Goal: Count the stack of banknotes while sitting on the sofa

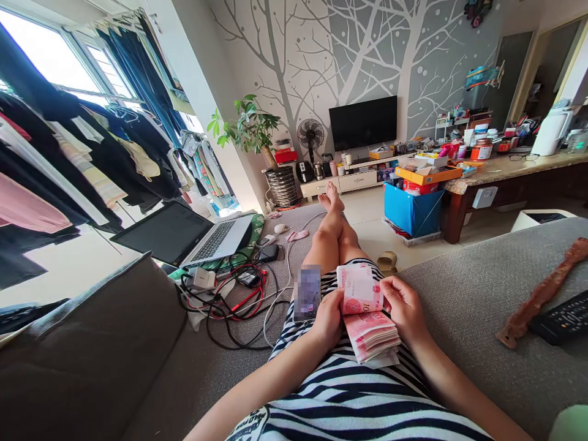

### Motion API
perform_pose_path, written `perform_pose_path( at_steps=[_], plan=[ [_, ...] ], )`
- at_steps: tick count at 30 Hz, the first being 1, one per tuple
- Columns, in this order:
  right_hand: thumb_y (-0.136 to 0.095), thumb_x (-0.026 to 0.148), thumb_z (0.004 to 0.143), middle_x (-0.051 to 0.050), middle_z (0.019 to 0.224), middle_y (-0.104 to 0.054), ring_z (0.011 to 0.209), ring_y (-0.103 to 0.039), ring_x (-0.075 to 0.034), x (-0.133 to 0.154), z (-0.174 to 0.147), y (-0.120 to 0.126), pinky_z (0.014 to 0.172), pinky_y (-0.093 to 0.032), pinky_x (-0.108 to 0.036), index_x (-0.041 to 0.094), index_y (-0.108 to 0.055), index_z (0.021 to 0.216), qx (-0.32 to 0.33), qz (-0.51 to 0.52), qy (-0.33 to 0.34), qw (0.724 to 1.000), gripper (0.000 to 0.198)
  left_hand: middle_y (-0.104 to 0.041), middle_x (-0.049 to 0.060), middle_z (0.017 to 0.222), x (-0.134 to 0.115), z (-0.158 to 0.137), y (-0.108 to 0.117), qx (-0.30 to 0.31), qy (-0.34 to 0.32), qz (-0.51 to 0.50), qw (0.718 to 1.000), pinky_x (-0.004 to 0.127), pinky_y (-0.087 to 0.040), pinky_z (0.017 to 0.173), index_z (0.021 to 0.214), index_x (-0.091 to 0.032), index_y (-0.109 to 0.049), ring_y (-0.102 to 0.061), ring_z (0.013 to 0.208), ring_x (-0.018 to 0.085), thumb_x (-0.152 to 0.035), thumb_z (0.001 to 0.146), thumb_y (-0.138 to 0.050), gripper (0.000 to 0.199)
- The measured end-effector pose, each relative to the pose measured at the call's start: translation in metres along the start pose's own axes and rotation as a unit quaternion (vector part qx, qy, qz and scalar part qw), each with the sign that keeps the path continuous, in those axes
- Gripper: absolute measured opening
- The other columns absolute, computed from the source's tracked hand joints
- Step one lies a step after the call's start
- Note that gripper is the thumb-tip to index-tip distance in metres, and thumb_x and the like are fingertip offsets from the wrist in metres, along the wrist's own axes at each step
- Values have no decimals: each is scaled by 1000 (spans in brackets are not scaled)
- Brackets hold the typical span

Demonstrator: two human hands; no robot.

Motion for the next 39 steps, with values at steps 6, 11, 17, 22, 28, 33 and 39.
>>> perform_pose_path(
  at_steps=[6,11,17,22,28,33,39],
  plan=[
    [-68,71,85,2,53,-52,49,-45,-14,-1,-1,-4,48,-38,-27,22,-66,74,26,17,-6,999,50,-67,1,63,-5,-2,-5,25,-15,8,1000,28,-43,64,61,-18,-68,-53,60,16,-37,67,-78,22],
    [-67,73,84,3,49,-50,48,-44,-14,0,1,-4,50,-38,-28,22,-64,71,25,-9,3,1000,53,-75,5,77,-2,-1,-6,34,-8,4,999,32,-49,75,73,-18,-75,-63,72,20,-39,65,-82,23],
    [-73,78,74,2,57,-53,52,-48,-16,-7,5,1,50,-38,-28,24,-58,74,-6,-39,-14,999,56,-79,9,85,0,-6,-12,51,23,-17,998,37,-52,85,83,-16,-78,-70,80,25,-37,60,-88,33],
    [-73,74,76,2,61,-55,55,-47,-16,-16,6,-1,51,-39,-28,24,-58,76,10,-23,-26,999,53,-79,9,83,-3,-8,-15,58,18,-9,998,37,-53,84,83,-15,-79,-71,78,25,-35,60,-88,32],
    [-73,72,79,3,61,-51,56,-44,-15,-21,8,1,50,-36,-26,22,-60,71,19,-37,-19,999,52,-78,8,79,-4,-8,-18,74,9,-8,997,37,-52,86,84,-15,-79,-71,80,25,-38,62,-87,32],
    [-71,72,80,3,60,-49,55,-41,-14,-21,8,3,49,-34,-26,22,-60,72,13,-49,-11,999,52,-77,8,81,-2,-3,-11,52,-2,-6,999,36,-52,84,80,-16,-77,-69,81,25,-45,66,-86,34],
    [-70,73,80,4,57,-46,52,-40,-15,-10,4,-1,49,-33,-27,23,-58,68,18,-51,-8,999,53,-75,6,76,4,4,-2,32,-10,-15,999,34,-50,79,75,-16,-75,-64,74,22,-49,70,-81,33]
  ],
)
Point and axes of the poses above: each hand's wrist, its own z-axis towards the middle knuckle, its own y-axis out of the back of the hand, x = y × z, the point moved 10 cm from there along z, towards the middle knuckle
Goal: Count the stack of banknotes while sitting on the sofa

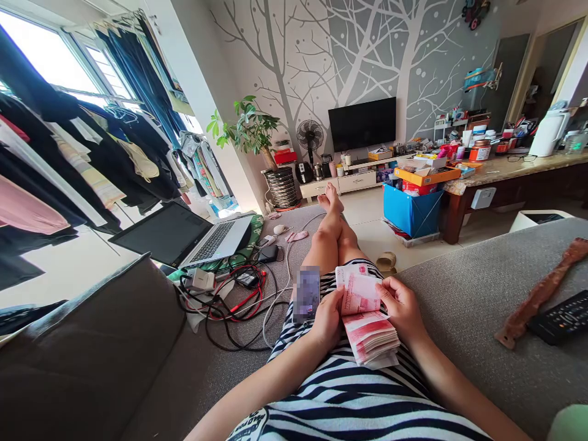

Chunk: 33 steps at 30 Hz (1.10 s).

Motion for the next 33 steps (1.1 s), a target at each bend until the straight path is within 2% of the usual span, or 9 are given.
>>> perform_pose_path(
  at_steps=[4,11,17,23,28,33],
  plan=[
    [-73,72,78,4,56,-45,51,-39,-13,3,-2,-3,47,-33,-26,22,-59,68,5,28,-11,1000,52,-75,5,76,-2,0,0,-3,-4,-3,1000,34,-49,79,73,-17,-75,-61,73,21,-48,69,-81,32],
    [-77,69,76,4,60,-48,51,-40,-12,-1,-1,-6,46,-34,-24,22,-61,73,14,61,-30,998,49,-66,2,66,-5,-3,-2,-4,-5,11,1000,29,-43,68,63,-18,-69,-51,63,16,-42,68,-78,26],
    [-73,66,82,4,60,-48,52,-41,-13,-1,-1,-4,47,-34,-25,21,-63,74,11,42,-13,999,46,-66,2,68,-8,-5,-6,-3,-7,15,1000,29,-42,67,65,-17,-70,-50,64,17,-40,66,-76,23],
    [-71,68,82,5,56,-46,51,-41,-13,0,-2,-3,47,-34,-25,21,-63,74,13,34,-10,999,48,-64,1,65,-12,-6,-7,1,-16,16,1000,28,-40,65,62,-17,-67,-47,62,15,-37,67,-74,22],
    [-68,70,84,4,56,-46,51,-41,-13,2,-2,-3,47,-34,-25,22,-63,74,17,23,-6,1000,49,-66,2,66,-12,-7,-10,9,-16,11,1000,29,-43,68,63,-18,-68,-51,64,17,-41,68,-77,25],
    [-60,75,87,1,55,-50,50,-42,-15,6,-4,-9,47,-35,-27,23,-57,64,42,32,2,999,58,-65,0,65,-7,-4,-5,6,-11,15,1000,29,-44,67,63,-18,-66,-51,62,15,-43,67,-80,29]
  ],
)
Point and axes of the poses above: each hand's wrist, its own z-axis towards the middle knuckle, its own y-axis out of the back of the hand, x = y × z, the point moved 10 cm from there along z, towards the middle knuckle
